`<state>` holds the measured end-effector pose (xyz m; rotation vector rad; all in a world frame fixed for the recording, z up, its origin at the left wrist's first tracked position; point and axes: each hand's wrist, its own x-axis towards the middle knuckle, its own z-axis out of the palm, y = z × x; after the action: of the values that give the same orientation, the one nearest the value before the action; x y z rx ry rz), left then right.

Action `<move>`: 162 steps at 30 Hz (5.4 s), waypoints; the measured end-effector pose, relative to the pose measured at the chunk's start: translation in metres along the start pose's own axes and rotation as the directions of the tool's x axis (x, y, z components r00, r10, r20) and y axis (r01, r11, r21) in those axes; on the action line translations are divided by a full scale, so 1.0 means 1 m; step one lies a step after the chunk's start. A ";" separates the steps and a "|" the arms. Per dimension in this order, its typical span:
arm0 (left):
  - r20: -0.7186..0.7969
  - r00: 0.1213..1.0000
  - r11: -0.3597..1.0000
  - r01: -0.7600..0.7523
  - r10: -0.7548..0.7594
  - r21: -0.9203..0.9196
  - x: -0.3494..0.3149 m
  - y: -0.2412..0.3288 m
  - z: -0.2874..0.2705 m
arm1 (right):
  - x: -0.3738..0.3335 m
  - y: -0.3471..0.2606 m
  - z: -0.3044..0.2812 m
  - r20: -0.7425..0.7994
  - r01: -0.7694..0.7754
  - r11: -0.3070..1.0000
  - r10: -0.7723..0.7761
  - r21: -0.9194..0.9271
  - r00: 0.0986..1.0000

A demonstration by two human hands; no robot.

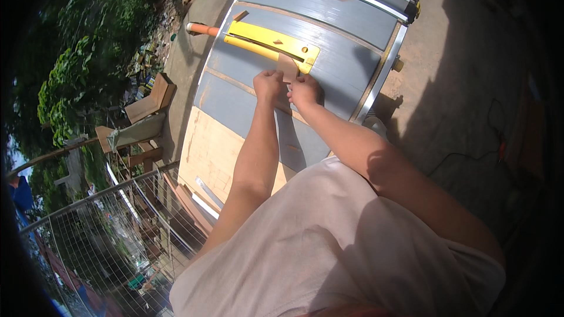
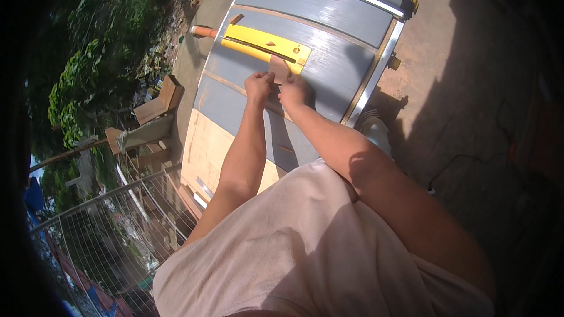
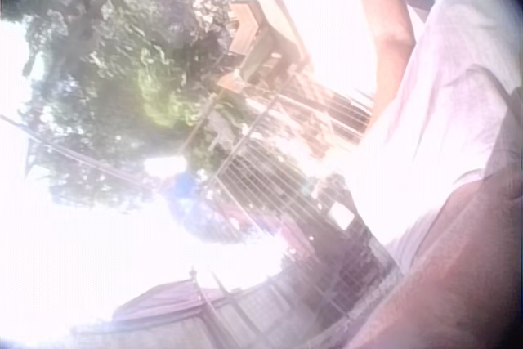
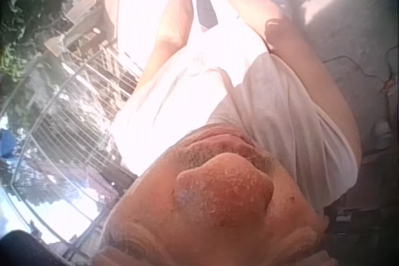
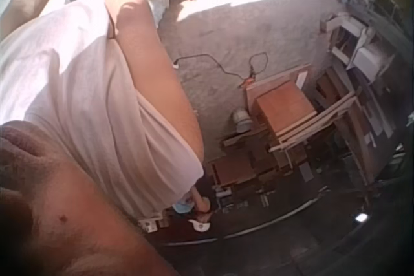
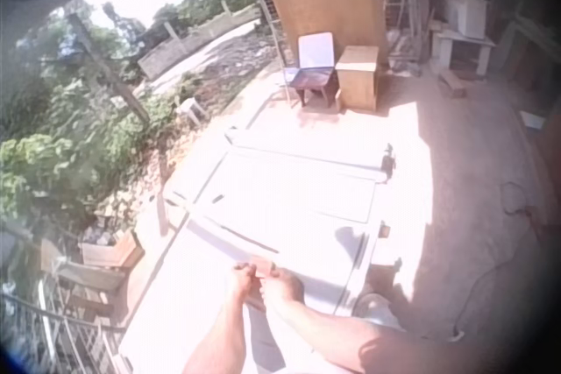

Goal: The person uses a table saw to cut a small wooden piece, then moves to a workbench to fit the piece into a curved wooden structure. They repeatedly adjust and test the fit of the piece into the structure.

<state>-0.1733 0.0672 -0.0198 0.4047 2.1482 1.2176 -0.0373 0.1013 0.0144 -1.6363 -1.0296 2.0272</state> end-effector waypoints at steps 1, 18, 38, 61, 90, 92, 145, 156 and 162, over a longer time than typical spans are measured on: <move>-0.001 1.000 1.000 0.002 -0.002 -0.004 0.000 0.000 0.000 | 0.001 0.001 0.001 -0.005 -0.001 1.000 0.001 0.010 1.000; -0.071 0.997 1.000 -0.015 0.014 -0.023 0.004 -0.002 0.005 | 0.009 -0.003 0.004 -0.016 -0.027 0.998 0.028 0.058 0.999; -0.055 0.998 0.995 0.027 -0.032 -0.095 0.015 -0.008 0.004 | 0.017 -0.006 0.009 -0.040 -0.055 0.997 0.057 0.060 0.998; -0.069 0.997 0.999 0.020 -0.022 -0.035 0.012 0.004 0.002 | 0.028 -0.003 0.012 -0.031 -0.040 0.999 0.040 0.004 0.999; -0.072 0.996 0.997 0.050 -0.054 -0.058 0.019 0.000 -0.001 | 0.029 -0.010 0.017 -0.048 -0.051 0.999 0.052 0.009 0.998; -0.071 0.996 0.997 0.043 -0.048 -0.067 0.020 0.000 -0.001 | 0.030 -0.009 0.018 -0.051 -0.046 0.999 0.045 -0.010 0.998; -0.088 0.993 0.992 0.068 -0.077 -0.109 0.008 -0.004 0.015 | 0.030 -0.012 -0.001 -0.087 -0.019 0.999 0.015 -0.041 0.996; -0.103 0.992 0.988 0.061 -0.076 -0.140 0.015 -0.007 0.013 | 0.046 0.002 0.010 -0.126 0.018 0.996 -0.029 -0.084 0.992; -0.100 0.992 0.986 0.064 -0.080 -0.153 0.016 -0.006 0.012 | 0.038 -0.009 0.010 -0.124 -0.029 0.996 0.018 -0.089 0.992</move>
<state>-0.1779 0.0804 -0.0354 0.2002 2.1224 1.3754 -0.0587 0.1299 -0.0050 -1.8030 -1.0776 1.8927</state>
